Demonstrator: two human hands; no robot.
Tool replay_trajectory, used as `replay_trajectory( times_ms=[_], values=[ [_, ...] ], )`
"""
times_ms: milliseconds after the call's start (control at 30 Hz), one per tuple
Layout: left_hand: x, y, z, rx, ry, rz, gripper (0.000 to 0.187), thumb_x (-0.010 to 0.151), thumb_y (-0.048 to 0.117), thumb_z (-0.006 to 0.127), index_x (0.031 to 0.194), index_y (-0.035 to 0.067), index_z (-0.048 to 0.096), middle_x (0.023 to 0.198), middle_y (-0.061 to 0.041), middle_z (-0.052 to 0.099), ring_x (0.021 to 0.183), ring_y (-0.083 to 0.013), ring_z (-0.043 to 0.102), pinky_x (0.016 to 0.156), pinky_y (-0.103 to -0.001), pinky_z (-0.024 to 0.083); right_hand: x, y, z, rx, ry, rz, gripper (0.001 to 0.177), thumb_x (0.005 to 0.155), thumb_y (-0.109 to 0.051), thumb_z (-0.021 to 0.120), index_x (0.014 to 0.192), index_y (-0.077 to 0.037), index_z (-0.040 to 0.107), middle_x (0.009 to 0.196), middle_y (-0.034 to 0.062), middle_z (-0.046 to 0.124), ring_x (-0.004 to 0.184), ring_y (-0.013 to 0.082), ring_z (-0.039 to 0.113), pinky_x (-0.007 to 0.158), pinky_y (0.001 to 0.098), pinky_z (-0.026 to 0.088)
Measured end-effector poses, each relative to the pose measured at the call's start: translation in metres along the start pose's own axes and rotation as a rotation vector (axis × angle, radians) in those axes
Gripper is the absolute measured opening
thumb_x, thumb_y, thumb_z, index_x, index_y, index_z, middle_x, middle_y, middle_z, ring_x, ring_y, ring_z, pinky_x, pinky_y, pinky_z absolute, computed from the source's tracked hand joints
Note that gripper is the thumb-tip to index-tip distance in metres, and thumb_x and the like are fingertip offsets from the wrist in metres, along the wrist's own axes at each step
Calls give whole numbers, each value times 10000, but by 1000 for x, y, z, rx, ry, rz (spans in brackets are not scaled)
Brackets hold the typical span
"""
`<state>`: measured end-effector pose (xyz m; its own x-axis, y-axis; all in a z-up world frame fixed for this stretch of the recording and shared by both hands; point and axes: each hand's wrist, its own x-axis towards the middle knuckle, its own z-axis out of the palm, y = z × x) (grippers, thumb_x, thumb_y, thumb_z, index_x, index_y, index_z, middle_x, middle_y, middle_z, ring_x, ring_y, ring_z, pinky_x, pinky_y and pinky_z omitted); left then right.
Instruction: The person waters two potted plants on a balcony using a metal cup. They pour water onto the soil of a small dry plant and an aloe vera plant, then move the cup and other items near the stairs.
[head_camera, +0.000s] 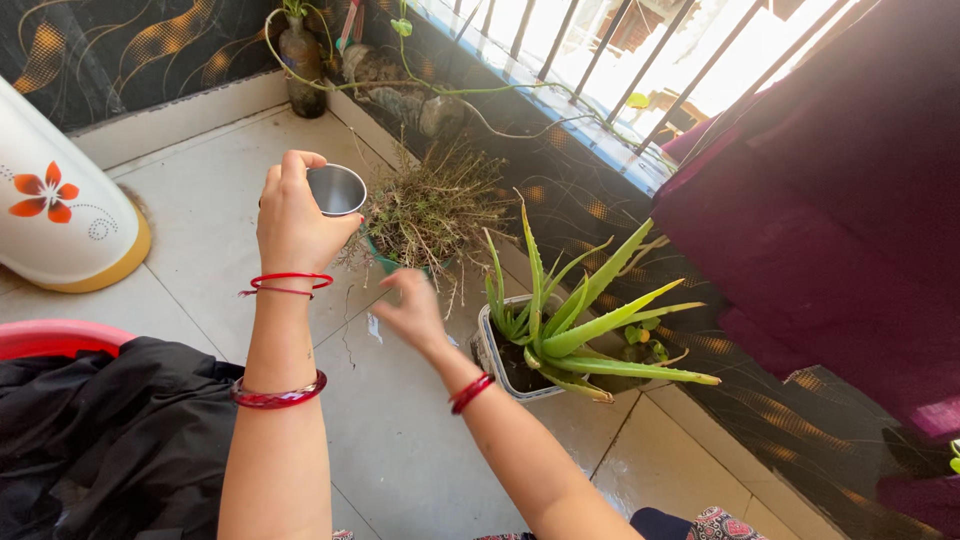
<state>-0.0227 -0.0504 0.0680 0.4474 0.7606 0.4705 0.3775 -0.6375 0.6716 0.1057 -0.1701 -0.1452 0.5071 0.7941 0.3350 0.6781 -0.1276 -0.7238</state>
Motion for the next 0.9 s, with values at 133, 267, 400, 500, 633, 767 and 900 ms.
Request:
replay_trajectory(
  times_ms=[133, 267, 400, 500, 633, 767, 900],
  values=[
    [1, 2, 15, -25, -25, -20, 677, 624, 164, 936, 1188, 113, 565, 1135, -122, 632, 1037, -347, 650, 844, -459, 540, 41, 58, -4, 122, 411, 339, 418, 810, -146, 735, 1193, -38, 604, 1254, 172, 560, 1176, 326, 584, 1051, 422, 481],
    [6, 3, 26, -60, -65, -43, 669, 614, 156, 929, 1178, 114, 572, 1135, -118, 639, 1040, -334, 660, 839, -451, 547, 80, 87, 7, 58, 612, 407, 826, 773, -128, 826, 1435, 25, 355, 1451, 275, 350, 1353, 425, 368, 1120, 503, 335],
    [8, -3, 41, -66, -99, -79, 663, 610, 159, 921, 1173, 111, 574, 1151, -118, 641, 1038, -328, 666, 842, -446, 551, 99, 92, 36, 217, 300, 441, 930, 765, -165, 754, 1543, -22, 265, 1590, 242, 282, 1474, 397, 320, 1198, 479, 292],
    [10, -10, 50, -62, -114, -87, 643, 616, 155, 910, 1165, 108, 579, 1154, -120, 647, 1039, -331, 668, 843, -448, 554, 98, 87, 63, 7, 128, 247, 982, 786, -190, 792, 1571, -1, 234, 1639, 301, 185, 1545, 452, 166, 1231, 511, 212],
    [12, -18, 63, -58, -119, -95, 623, 622, 158, 909, 1154, 109, 587, 1144, -125, 648, 1030, -336, 665, 831, -448, 557, 87, 78, 75, -158, 66, 140, 946, 819, -213, 784, 1573, 2, 254, 1615, 344, 238, 1524, 481, 199, 1236, 519, 242],
    [12, -24, 71, -70, -129, -99, 613, 639, 166, 909, 1160, 114, 591, 1155, -117, 648, 1032, -334, 668, 836, -446, 558, 76, 57, 56, -222, 79, 102, 872, 837, -237, 754, 1553, 27, 333, 1596, 359, 285, 1483, 483, 290, 1196, 507, 337],
    [15, -26, 74, -83, -140, -108, 629, 620, 152, 908, 1157, 108, 584, 1156, -119, 639, 1028, -338, 666, 830, -447, 558, 76, 35, 19, -399, 111, 216, 556, 987, -386, 636, 1409, -41, 532, 1614, 243, 407, 1462, 399, 430, 1049, 477, 494]
  ],
)
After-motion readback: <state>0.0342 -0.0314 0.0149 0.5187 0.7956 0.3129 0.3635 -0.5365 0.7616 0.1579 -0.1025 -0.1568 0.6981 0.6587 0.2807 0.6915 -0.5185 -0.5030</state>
